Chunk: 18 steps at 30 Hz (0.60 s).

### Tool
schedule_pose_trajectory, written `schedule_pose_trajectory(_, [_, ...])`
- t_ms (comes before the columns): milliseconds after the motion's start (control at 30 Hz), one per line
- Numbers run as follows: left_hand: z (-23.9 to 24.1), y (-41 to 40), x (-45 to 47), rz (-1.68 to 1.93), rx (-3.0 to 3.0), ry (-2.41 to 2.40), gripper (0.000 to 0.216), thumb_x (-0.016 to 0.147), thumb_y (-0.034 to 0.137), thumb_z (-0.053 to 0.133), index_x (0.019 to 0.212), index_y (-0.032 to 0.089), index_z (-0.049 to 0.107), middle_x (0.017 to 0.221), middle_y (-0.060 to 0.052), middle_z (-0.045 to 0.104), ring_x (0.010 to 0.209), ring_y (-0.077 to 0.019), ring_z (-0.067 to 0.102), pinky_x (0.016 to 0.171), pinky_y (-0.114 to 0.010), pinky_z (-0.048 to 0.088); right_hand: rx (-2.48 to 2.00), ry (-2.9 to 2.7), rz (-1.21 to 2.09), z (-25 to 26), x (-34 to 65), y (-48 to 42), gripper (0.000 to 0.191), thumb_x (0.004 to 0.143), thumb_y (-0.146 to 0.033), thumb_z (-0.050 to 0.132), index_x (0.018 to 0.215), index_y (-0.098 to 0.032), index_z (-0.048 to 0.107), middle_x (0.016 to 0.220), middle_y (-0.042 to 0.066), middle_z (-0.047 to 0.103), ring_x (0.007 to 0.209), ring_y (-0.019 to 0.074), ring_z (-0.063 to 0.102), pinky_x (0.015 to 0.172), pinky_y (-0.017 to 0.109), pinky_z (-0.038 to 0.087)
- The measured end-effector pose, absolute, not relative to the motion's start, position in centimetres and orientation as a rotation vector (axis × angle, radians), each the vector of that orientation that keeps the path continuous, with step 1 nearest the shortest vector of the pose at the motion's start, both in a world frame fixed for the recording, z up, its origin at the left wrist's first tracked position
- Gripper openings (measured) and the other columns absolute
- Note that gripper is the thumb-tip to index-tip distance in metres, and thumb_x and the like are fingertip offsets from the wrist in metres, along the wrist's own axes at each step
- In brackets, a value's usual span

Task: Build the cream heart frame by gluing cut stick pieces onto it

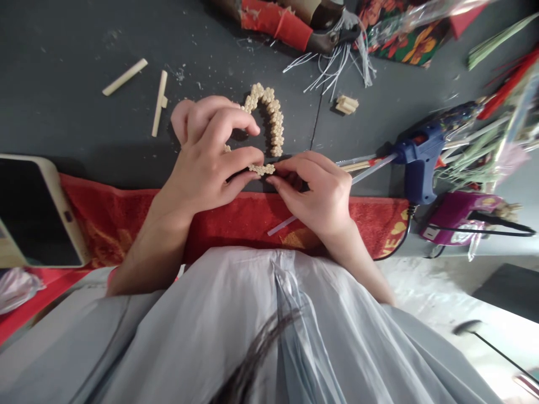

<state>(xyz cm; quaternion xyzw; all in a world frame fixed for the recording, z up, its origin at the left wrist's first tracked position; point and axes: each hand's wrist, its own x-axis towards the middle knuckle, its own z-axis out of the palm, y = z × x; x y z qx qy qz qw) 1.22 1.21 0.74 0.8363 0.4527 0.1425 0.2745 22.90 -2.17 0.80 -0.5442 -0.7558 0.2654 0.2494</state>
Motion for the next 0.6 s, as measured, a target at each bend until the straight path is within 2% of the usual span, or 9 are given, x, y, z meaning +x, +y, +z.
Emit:
schedule_pose_trajectory(167, [0.1, 1.3, 1.2, 0.419, 2.18, 1.191, 0.018, 0.094, 0.044, 0.061, 0.101, 0.029, 0.068, 0.139, -0.003, 0.057, 0.141, -0.0337, 0.041, 0.118, -0.062, 0.026, -1.388, -2.139, 0.7, 2.3, 24.3, -0.9, 0.009, 0.091, -0.02, 0.064, 0.098, -0.02, 0.07, 0.079, 0.003, 0.07, 0.071, 0.0168, 0.066, 0.064, 0.03, 0.054])
schedule_pose_trajectory(300, [-0.3, 1.1, 1.2, 0.46, 2.198, 1.198, 0.016, 0.094, 0.043, 0.061, 0.101, 0.03, 0.067, 0.14, -0.002, 0.057, 0.14, -0.032, 0.041, 0.117, -0.061, 0.028, -1.359, -2.285, 0.669, 2.8, 25.3, 0.8, 0.022, 0.091, -0.015, 0.058, 0.108, -0.026, 0.067, 0.085, 0.003, 0.07, 0.077, 0.0178, 0.067, 0.068, 0.032, 0.055])
schedule_pose_trajectory(400, [-0.4, 0.9, 1.2, 0.496, 2.28, 1.195, 0.014, 0.095, 0.041, 0.062, 0.102, 0.029, 0.066, 0.138, -0.003, 0.058, 0.138, -0.0321, 0.043, 0.114, -0.061, 0.031, -1.32, -2.346, 0.673, 2.7, 25.4, 1.9, 0.03, 0.089, -0.013, 0.058, 0.116, -0.025, 0.063, 0.092, 0.005, 0.07, 0.082, 0.0197, 0.068, 0.07, 0.033, 0.056])
schedule_pose_trajectory(600, [-0.4, 0.7, 1.4, 0.603, 2.531, 1.192, 0.013, 0.093, 0.033, 0.065, 0.104, 0.025, 0.065, 0.133, -0.007, 0.061, 0.128, -0.0329, 0.053, 0.102, -0.059, 0.041, -1.335, -2.253, 0.709, 2.2, 24.6, 2.7, 0.025, 0.098, -0.019, 0.049, 0.121, -0.025, 0.058, 0.101, 0.007, 0.068, 0.094, 0.0193, 0.066, 0.084, 0.034, 0.056])
